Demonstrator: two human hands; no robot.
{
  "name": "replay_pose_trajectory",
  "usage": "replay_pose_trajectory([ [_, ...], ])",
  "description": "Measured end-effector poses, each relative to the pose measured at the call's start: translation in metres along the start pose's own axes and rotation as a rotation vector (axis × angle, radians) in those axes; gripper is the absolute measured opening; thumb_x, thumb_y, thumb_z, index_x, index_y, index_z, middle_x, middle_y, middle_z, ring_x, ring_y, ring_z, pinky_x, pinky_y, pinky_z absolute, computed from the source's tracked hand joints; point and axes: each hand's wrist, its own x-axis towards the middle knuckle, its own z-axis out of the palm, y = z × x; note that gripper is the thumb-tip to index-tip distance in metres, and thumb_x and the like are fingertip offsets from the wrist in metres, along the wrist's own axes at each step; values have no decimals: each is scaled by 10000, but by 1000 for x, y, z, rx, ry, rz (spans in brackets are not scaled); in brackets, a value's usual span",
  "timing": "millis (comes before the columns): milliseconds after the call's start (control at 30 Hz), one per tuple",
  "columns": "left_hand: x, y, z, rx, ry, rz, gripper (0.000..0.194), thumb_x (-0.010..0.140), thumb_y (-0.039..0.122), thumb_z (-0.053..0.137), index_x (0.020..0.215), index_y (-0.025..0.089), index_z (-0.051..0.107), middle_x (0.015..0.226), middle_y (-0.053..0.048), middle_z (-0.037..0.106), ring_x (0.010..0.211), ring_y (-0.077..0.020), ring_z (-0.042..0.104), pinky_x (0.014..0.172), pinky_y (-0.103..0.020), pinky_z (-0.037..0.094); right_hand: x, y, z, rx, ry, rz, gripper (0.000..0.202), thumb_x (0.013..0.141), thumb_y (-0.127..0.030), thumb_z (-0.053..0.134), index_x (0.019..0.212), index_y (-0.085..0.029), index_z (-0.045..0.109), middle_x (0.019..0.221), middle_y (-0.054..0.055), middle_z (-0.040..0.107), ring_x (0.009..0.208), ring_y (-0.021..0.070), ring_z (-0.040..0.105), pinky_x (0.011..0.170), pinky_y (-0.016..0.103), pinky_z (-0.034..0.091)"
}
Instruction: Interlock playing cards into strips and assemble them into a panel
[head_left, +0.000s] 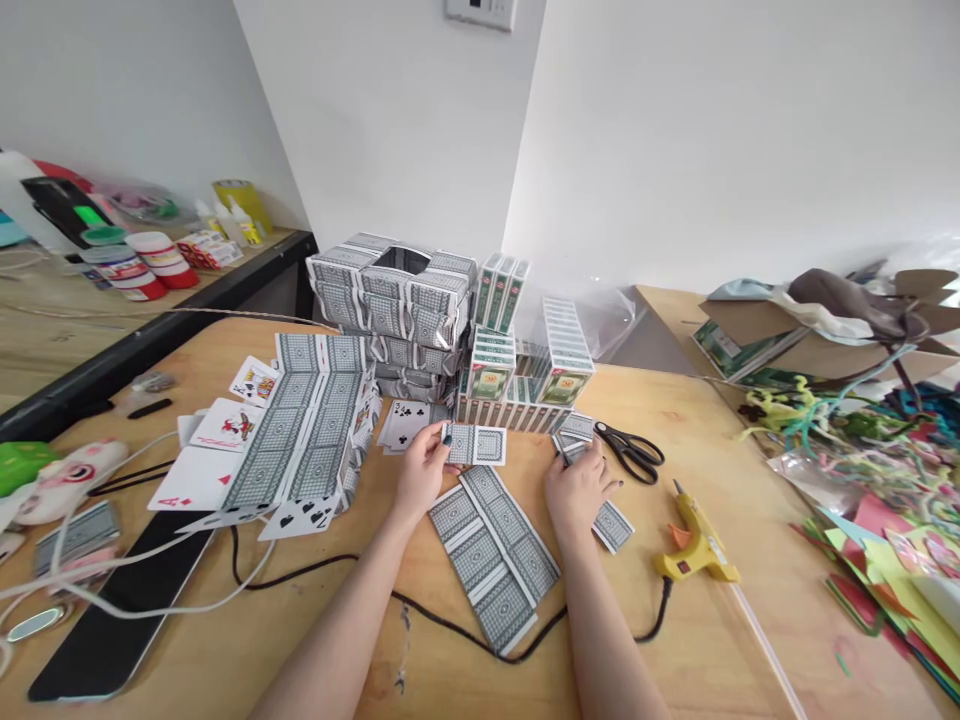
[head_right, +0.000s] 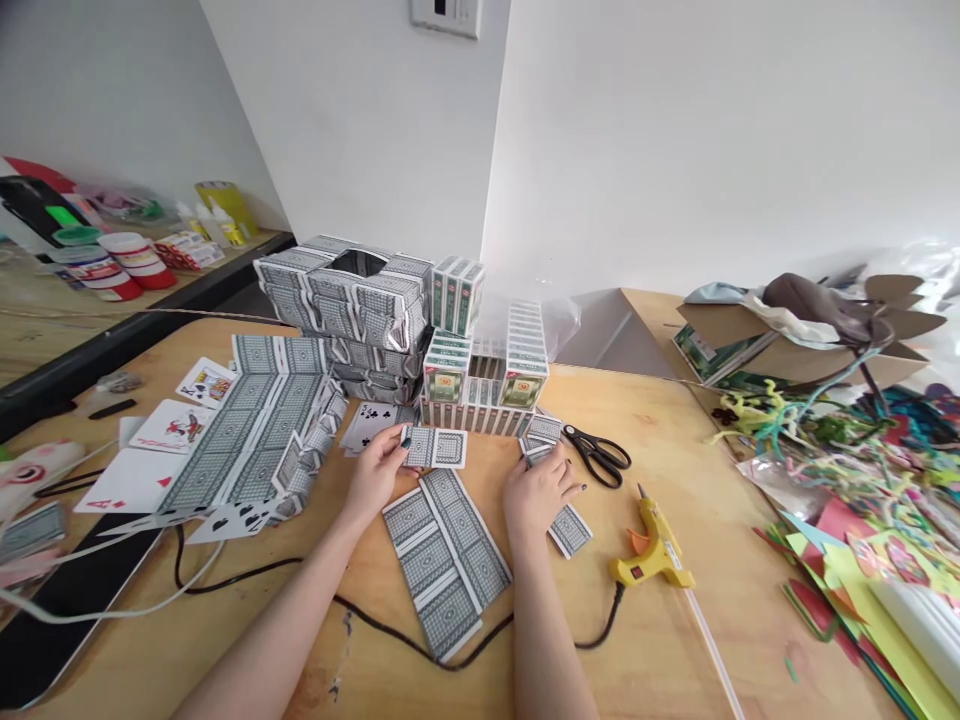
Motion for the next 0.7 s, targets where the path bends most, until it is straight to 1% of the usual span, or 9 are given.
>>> replay_pose_trajectory([
  [100,1,-1,-1,0,5,4,357,743,208,497,1092,130,481,851,-63,639,528,-115,595,503,-255,526,-2,-1,0,43,-3,-18,568,715,-253,483,1233,-50,365,1026,230,487,1025,388,377,877,597,188],
  [233,3,-1,-3,9,18,14,358,747,220,506,1092,130,487,863,-69,640,544,-121,603,516,-261,533,-7,-8,-4,129,40,-113,586,742,-311,514,1258,-83,356,1118,221,457,1032,369,361,884,567,210],
  [333,3,-2,-5,15,28,20,360,752,221,506,1099,130,484,842,-65,638,557,-128,609,519,-264,536,-7,-11,-5,175,68,-167,599,761,-381,523,1271,-115,356,1144,193,479,1047,345,368,900,538,224],
  [500,1,1,-6,40,19,16,367,759,226,509,1116,142,482,846,-64,631,567,-134,613,541,-281,545,-4,-9,-3,215,128,-142,644,716,-498,563,1213,-111,430,1076,188,531,1012,329,415,877,500,283],
  [600,0,2,-5,31,25,23,373,760,235,515,1121,146,485,807,-50,623,567,-135,614,550,-282,547,-3,-11,-4,230,178,-129,620,693,-509,584,1159,-118,467,1063,186,517,1015,326,422,878,509,282],
  [633,0,2,-5,22,29,26,376,758,236,518,1122,147,487,791,-43,619,560,-133,612,548,-281,547,-3,-13,-5,249,163,-158,597,696,-493,589,1153,-128,467,1070,177,508,1020,318,423,881,506,286],
  [700,1,3,-5,-2,44,30,380,752,229,524,1122,149,492,757,-27,607,539,-128,605,538,-280,546,-5,-16,-6,310,67,-263,536,717,-432,587,1158,-158,451,1088,146,493,1030,293,426,884,486,306],
])
